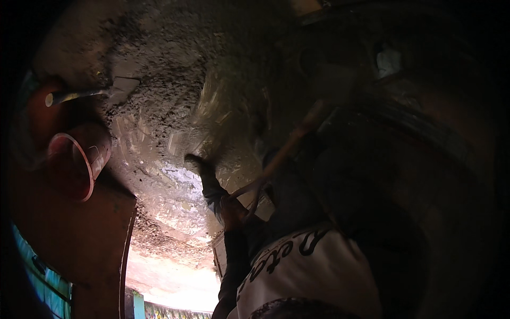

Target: The person uses a shovel to scoop wet cement from a pile on the floor and throws it onto the ceiling. They repeatedly scoop material and toss it overhead to cover the surface. The person also uses a hoe to mix the cement pile on the floor.

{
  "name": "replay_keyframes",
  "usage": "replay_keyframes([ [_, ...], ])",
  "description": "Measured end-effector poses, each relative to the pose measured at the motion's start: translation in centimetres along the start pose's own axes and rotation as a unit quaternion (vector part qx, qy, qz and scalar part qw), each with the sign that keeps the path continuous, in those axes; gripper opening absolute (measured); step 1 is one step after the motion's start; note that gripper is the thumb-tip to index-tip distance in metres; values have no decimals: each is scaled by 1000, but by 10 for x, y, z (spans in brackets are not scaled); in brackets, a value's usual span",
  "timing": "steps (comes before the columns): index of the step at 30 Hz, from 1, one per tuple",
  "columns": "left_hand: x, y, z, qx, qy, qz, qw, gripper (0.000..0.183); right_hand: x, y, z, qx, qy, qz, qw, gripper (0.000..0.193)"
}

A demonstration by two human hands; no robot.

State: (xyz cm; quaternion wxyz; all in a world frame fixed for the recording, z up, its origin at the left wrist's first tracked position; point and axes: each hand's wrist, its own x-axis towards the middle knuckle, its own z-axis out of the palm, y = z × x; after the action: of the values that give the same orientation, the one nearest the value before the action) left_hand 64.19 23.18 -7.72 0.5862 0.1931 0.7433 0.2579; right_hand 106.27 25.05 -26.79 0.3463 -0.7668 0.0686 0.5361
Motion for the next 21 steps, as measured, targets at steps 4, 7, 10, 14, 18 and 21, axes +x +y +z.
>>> replay_keyframes([
  [4, -13, 29, -73, 191, 27, 154, 969, 40, -30, 37, 77, -31, -27, 26, 999, 37],
  [7, -26, 57, -125, 283, 43, 230, 930, 39, -42, 65, 143, -11, -27, 29, 999, 36],
  [10, -48, 96, -181, 279, 119, 247, 920, 38, -110, 62, 243, 69, -77, 71, 992, 32],
  [14, -97, 177, -207, -11, 157, 128, 979, 40, -231, 27, 340, 114, -189, 164, 961, 26],
  [18, -150, 253, -183, 274, 6, 294, 916, 26, -274, 1, 384, 171, -292, 183, 923, 34],
  [21, -138, 233, -134, 329, -29, 429, 841, 31, -262, -11, 356, 122, -376, 199, 897, 17],
])
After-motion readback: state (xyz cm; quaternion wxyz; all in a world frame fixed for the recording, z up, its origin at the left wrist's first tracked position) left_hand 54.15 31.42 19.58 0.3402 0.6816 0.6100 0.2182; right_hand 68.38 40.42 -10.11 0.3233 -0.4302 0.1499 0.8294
